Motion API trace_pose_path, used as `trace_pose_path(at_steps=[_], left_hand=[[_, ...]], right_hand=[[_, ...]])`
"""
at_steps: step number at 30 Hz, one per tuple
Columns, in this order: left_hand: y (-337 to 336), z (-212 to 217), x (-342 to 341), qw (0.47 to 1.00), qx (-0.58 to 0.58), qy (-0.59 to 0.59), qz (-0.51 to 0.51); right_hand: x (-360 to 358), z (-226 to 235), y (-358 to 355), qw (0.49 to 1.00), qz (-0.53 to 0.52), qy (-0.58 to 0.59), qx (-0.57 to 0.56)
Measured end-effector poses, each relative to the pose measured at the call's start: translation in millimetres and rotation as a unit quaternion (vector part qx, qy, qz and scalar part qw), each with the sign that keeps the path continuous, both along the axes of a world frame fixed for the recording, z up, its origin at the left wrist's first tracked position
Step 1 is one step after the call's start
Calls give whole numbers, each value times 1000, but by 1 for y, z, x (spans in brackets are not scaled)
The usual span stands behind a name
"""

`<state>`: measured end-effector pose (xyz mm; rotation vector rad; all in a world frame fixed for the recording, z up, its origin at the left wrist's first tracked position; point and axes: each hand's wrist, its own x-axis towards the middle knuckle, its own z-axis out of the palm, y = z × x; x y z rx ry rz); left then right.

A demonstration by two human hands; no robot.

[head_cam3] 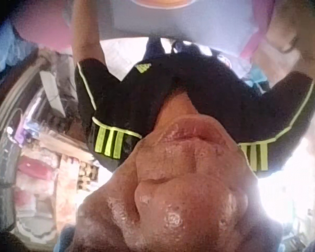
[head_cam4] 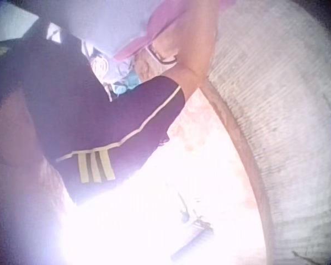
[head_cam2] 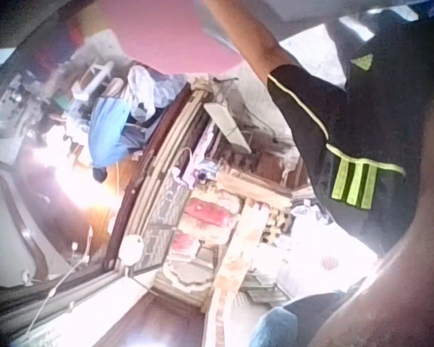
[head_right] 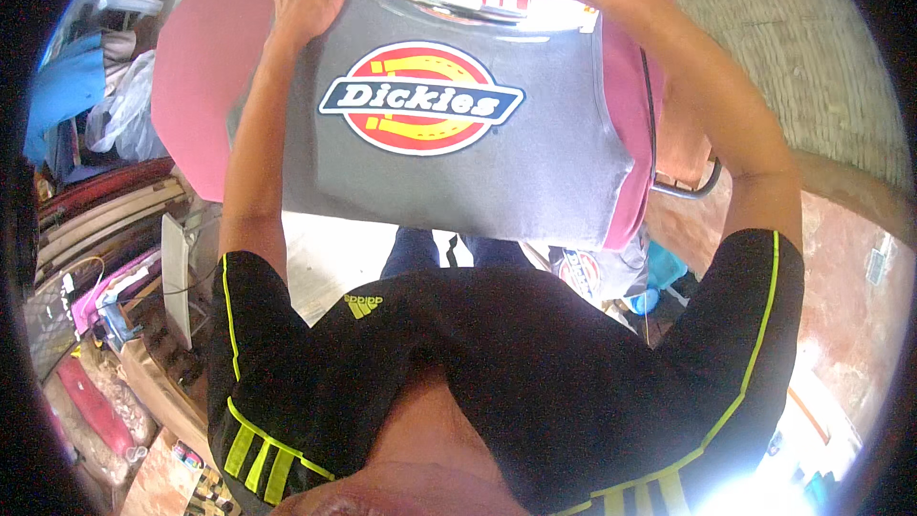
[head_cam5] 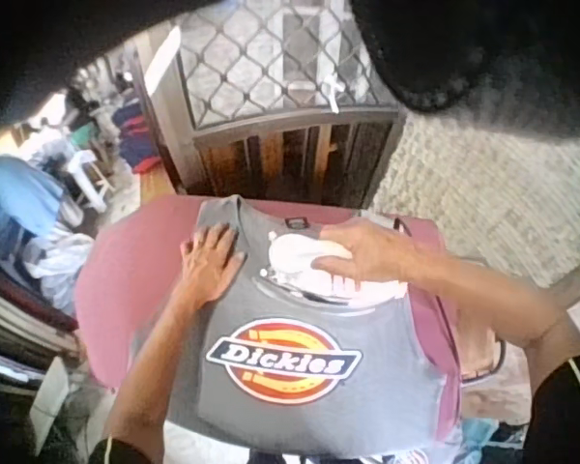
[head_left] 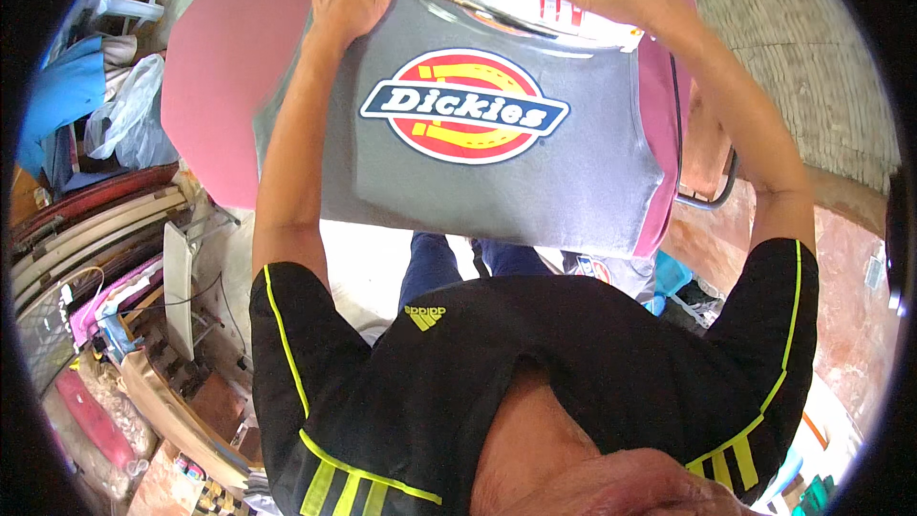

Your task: The person irons a gray t-shirt on a pink ironing board. They use a white electric iron to smooth the fabric, repeatedly adjusting the shirt's position and flipping it over to press different sections.

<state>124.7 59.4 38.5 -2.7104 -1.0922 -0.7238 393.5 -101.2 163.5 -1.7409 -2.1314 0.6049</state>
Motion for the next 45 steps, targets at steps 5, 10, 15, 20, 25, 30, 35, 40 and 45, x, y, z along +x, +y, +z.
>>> trace_pose_path(at_steps=[5, 10, 15, 20, 25, 30, 35, 40, 45], left_hand=[[17, 16, 32, 996, 10, -63, -69], [34, -1, 87, 967, -112, -124, -192], [37, -15, 85, 945, -114, -145, -270], [39, -15, 70, 947, -87, -126, -284], [91, 5, 47, 974, -7, -170, -152], [127, 10, 28, 987, -83, -136, -22], [133, 0, 30, 970, -94, -209, -76], [128, 10, 30, 966, -36, -216, -140], [138, -2, 26, 959, -108, -221, -142]], right_hand=[[13, -6, -1, 997, 6, -56, 60], [43, -2, -37, 988, -139, -62, 33], [65, -16, -41, 968, -218, 9, 125], [33, -7, 6, 979, -179, -69, 64], [40, -21, 39, 983, -162, -67, 57], [42, -16, 37, 986, -164, 9, -18], [48, -15, 34, 971, -218, 67, -75], [44, -23, 36, 967, -236, 78, -46], [19, -3, 70, 990, -143, 18, 9]])
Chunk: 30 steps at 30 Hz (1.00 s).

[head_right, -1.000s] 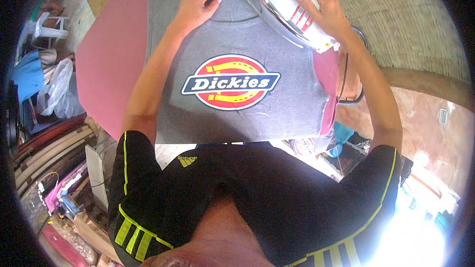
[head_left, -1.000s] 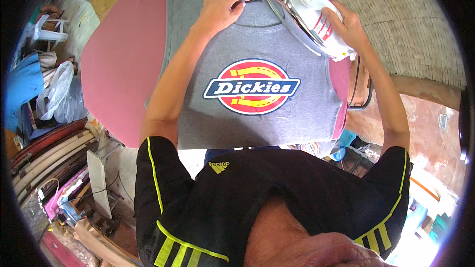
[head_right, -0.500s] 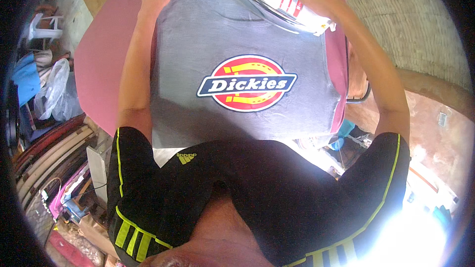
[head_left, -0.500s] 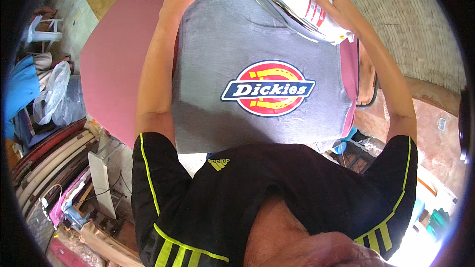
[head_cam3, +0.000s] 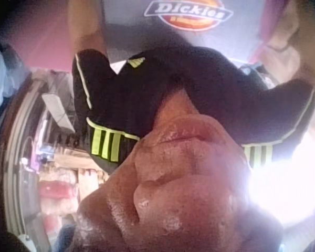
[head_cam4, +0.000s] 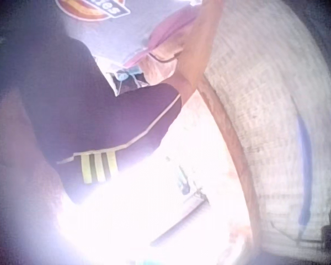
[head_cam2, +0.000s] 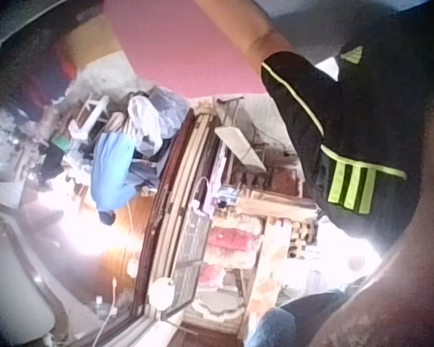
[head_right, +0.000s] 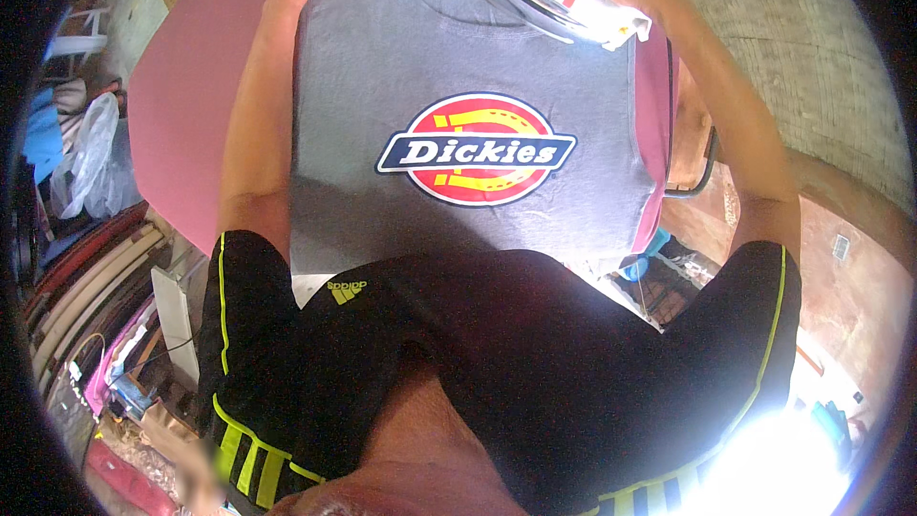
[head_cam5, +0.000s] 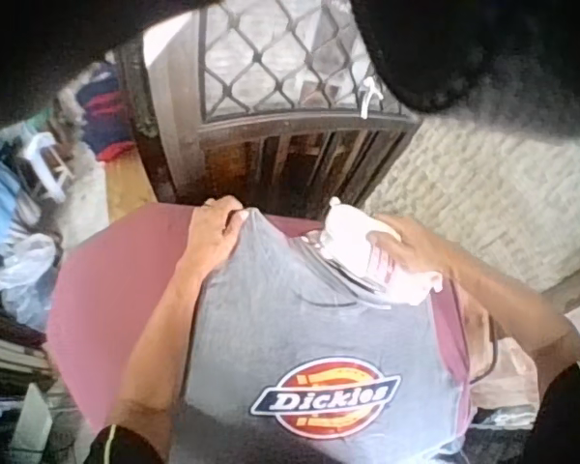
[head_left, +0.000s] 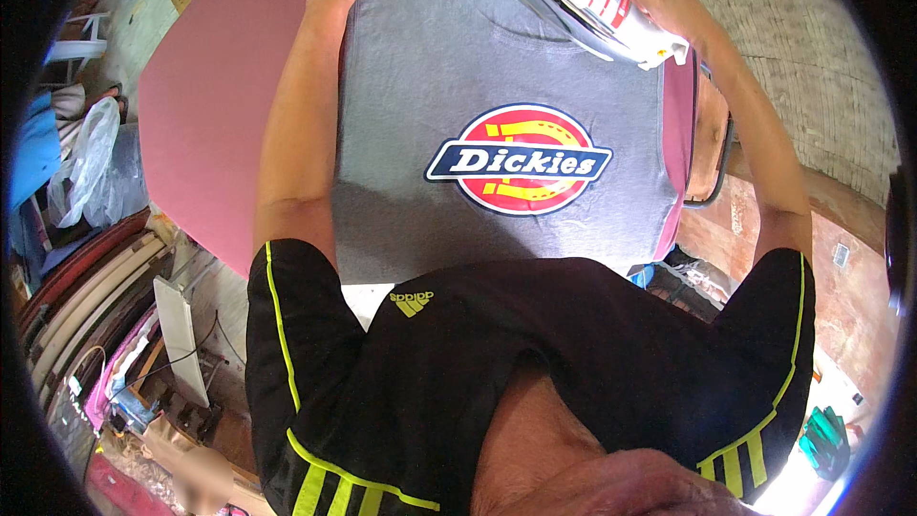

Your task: The person irons a gray t-shirt on a pink ironing board. They use a white electric iron to smooth the fabric, repeatedly adjusting the shirt's position and flipping it over to press different sections.

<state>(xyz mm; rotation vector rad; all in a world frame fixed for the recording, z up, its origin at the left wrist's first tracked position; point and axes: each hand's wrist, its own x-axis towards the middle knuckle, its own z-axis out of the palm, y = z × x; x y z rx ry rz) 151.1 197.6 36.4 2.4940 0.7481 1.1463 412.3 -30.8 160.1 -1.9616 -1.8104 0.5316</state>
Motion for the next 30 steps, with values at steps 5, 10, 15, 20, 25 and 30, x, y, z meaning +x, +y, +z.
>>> trace_pose_path(at_steps=[5, 10, 15, 20, 25, 30], left_hand=[[0, -4, 3, 1000, -15, 11, 24], [-5, 2, 3, 998, -56, 31, 22], [-4, -1, -2, 999, -26, 30, 13], [-6, -1, 5, 999, -27, 20, 7], [-7, 3, 4, 997, -70, 34, 21], [0, 4, 7, 992, -116, 46, 4]], right_hand=[[-2, -3, 28, 998, 60, -35, 3], [-19, -7, 44, 997, 54, -54, 33], [-12, -11, 41, 996, 70, -42, 21], [-17, 1, 39, 998, 58, -30, 0], [-17, -7, 48, 999, 43, -16, 0], [-20, -6, 44, 1000, -4, -30, 0]])
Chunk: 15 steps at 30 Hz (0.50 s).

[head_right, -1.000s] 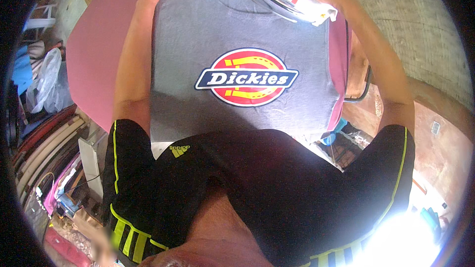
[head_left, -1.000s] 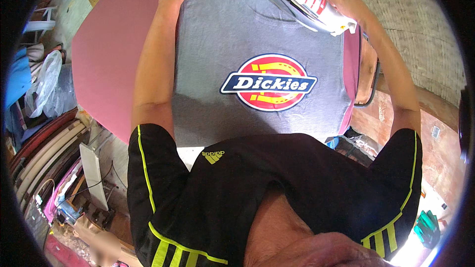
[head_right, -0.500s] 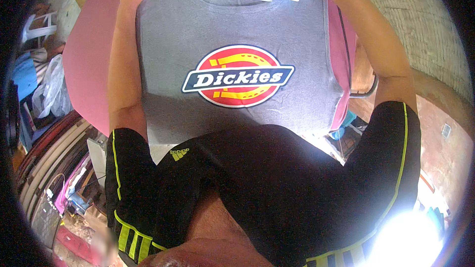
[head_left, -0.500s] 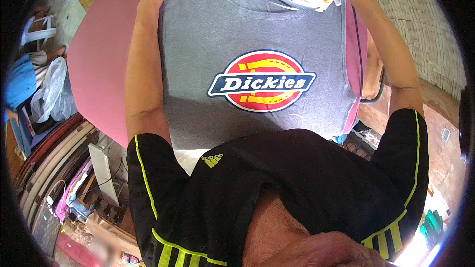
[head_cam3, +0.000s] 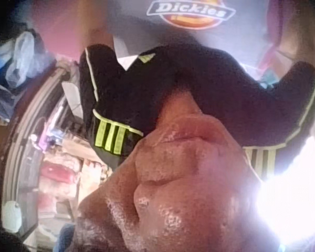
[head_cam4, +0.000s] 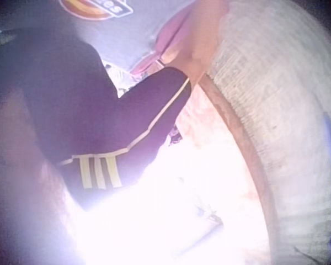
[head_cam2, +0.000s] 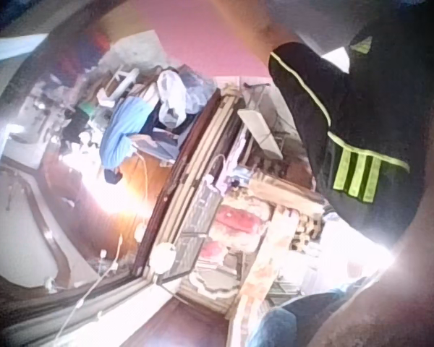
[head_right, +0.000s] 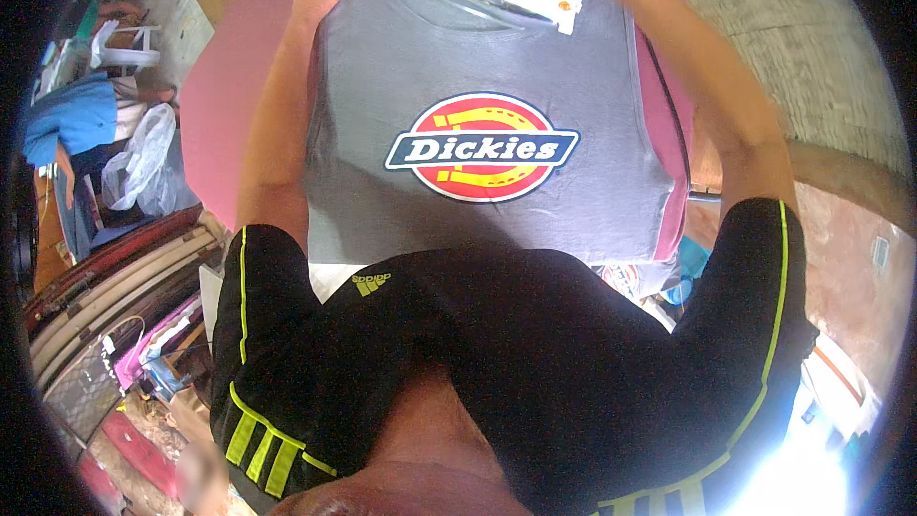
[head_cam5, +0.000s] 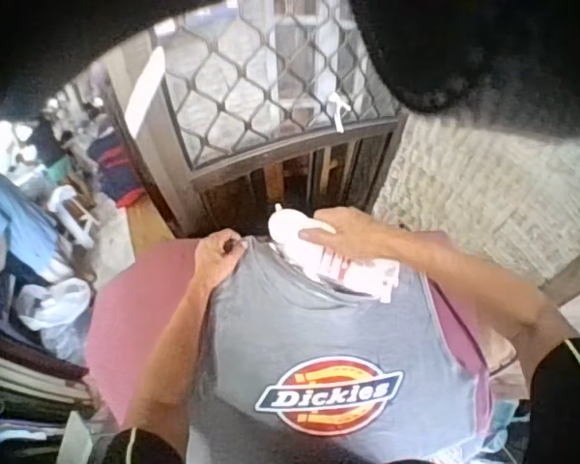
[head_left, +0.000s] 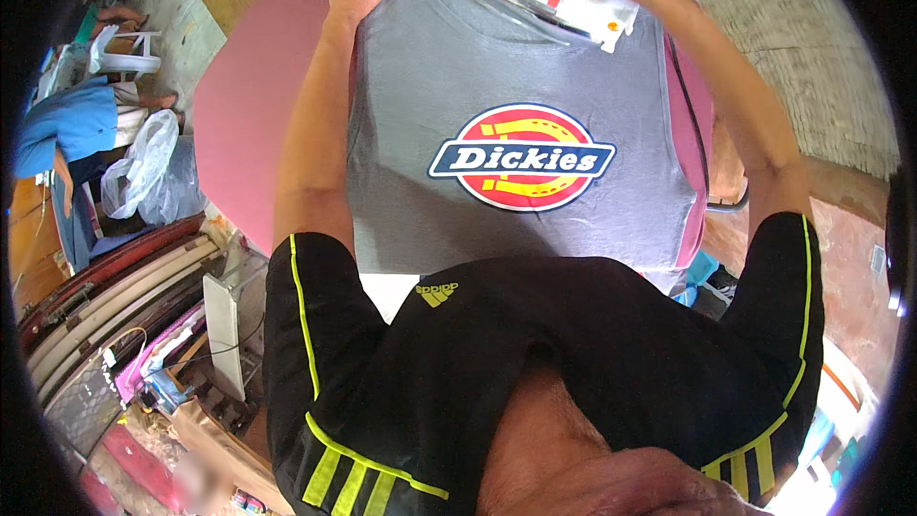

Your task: The person irons a gray t-shirt on a pink ironing board. They use a white electric iron to smooth the fabric, repeatedly adjusting the shirt's position and flipping it over to press different sections.

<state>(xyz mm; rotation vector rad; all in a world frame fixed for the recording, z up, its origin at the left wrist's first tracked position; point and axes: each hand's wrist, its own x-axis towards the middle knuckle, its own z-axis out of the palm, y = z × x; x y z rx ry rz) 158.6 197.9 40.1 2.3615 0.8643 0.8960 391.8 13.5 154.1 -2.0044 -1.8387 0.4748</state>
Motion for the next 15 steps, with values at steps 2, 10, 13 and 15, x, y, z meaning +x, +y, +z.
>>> trace_pose_path(at_steps=[2, 10, 13, 15], left_hand=[[5, -1, -8, 1000, 2, 18, -1], [63, -16, -21, 929, -298, -124, -179], [71, -20, -41, 938, -284, -109, -166], [50, -5, -48, 943, -300, -98, -103]], right_hand=[[-32, 21, -16, 999, -30, 18, -20], [-102, 0, -7, 999, -18, 29, 3], [-137, -11, 16, 983, -169, 66, -18], [-149, -20, 28, 973, -220, 68, 16]])
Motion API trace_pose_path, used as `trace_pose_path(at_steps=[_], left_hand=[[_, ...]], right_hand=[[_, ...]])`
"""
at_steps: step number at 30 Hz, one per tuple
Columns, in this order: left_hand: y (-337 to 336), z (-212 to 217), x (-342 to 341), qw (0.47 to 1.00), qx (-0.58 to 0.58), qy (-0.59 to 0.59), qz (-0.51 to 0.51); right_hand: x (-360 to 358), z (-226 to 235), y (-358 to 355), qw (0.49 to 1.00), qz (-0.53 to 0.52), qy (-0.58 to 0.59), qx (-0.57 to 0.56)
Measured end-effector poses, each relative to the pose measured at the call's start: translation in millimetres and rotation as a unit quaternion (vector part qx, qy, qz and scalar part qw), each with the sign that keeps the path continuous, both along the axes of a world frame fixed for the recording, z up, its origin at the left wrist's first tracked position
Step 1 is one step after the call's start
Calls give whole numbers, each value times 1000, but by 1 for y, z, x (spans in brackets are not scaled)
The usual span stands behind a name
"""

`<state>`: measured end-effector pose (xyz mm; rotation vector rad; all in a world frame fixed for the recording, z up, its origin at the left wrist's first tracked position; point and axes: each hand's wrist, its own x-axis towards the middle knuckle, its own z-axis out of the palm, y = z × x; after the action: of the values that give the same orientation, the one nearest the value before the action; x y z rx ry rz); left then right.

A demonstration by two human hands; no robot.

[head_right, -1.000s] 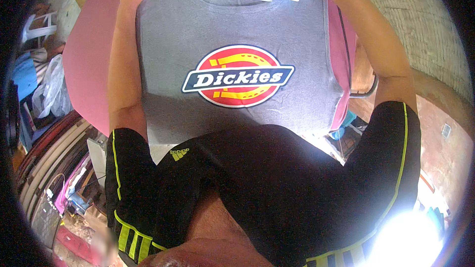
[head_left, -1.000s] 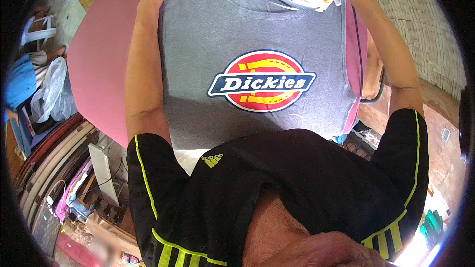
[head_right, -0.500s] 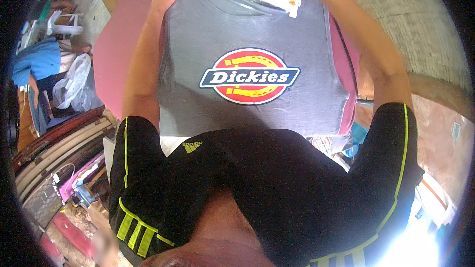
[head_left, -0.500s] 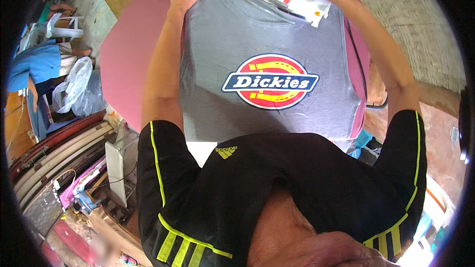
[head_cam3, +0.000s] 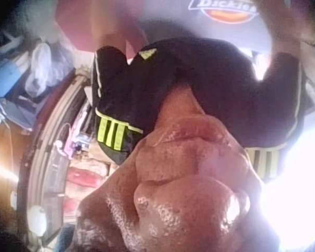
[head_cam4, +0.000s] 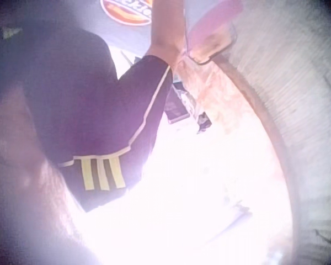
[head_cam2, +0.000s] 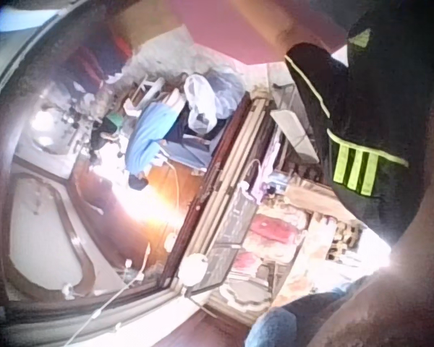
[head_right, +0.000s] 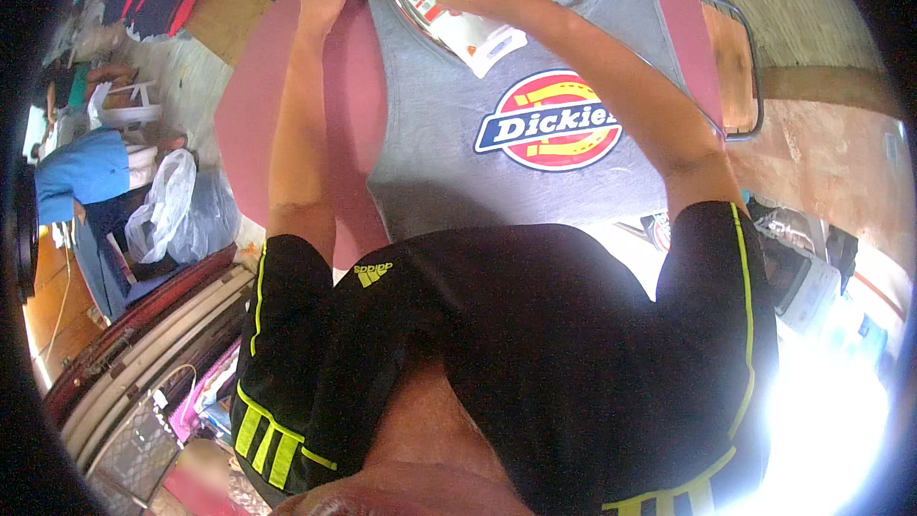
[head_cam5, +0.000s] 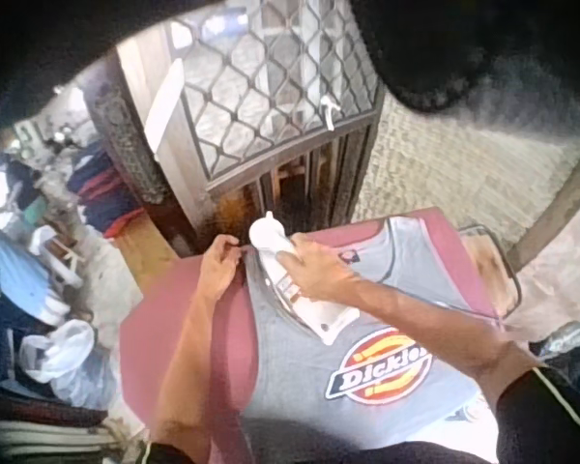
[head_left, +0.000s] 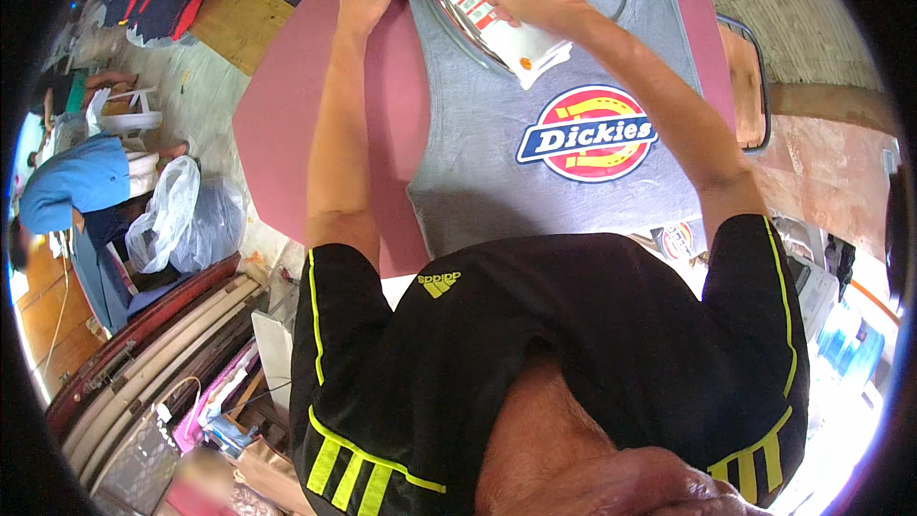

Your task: The person irons a gray t-shirt on a pink ironing board. They use a white electric iron to smooth the fabric, repeatedly adjusting the shirt's position and flipping it over to press different sections.

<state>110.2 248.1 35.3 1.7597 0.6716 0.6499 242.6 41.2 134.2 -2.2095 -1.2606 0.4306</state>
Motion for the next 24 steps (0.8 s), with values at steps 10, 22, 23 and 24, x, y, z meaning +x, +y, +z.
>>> trace_pose_path(at_steps=[10, 22, 23, 24], left_hand=[[5, -29, 6, 949, 311, -37, 34], [2, -32, 15, 966, 256, -14, 16], [5, -31, 16, 957, 289, -5, 14], [7, -31, 16, 947, 322, 4, 11]], right_hand=[[-19, -4, 24, 956, 91, -265, 92], [34, -41, 45, 983, 39, -153, 98], [28, -39, 41, 989, 28, -93, 113], [22, -38, 35, 991, 16, -33, 127]])
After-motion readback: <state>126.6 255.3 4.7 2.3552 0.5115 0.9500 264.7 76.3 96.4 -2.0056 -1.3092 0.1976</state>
